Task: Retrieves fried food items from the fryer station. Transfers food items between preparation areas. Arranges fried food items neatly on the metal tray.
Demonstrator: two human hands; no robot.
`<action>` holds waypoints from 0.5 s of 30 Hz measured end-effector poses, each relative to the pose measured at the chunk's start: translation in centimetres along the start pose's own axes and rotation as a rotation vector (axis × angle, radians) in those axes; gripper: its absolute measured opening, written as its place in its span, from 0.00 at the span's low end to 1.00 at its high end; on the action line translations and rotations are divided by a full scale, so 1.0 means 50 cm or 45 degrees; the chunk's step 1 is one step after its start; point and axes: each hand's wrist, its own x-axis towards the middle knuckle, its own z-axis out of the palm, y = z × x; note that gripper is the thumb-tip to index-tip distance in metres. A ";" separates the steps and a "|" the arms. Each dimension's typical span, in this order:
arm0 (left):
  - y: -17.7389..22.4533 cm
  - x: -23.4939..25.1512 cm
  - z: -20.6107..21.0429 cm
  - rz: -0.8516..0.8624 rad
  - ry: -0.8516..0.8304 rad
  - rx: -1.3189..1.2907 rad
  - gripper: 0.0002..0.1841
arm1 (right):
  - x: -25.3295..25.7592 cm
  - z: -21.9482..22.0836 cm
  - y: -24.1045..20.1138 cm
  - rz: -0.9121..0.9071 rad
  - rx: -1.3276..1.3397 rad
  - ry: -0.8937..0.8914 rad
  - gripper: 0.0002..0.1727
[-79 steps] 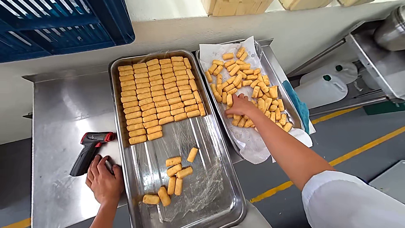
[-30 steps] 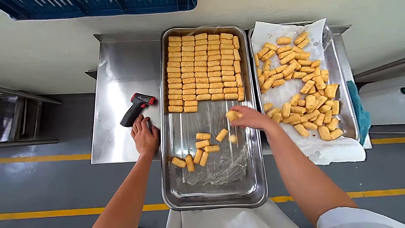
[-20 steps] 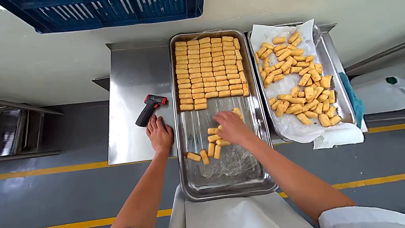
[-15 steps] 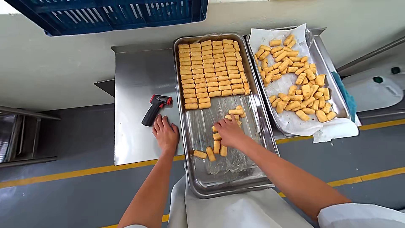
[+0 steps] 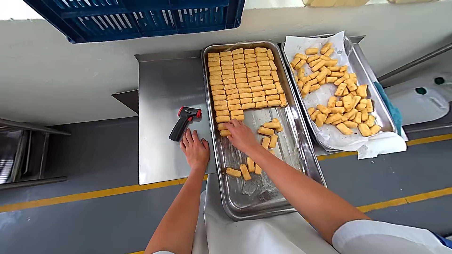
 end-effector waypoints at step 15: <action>0.008 -0.002 -0.003 0.007 0.004 0.049 0.28 | -0.006 0.076 0.019 0.071 0.476 0.354 0.21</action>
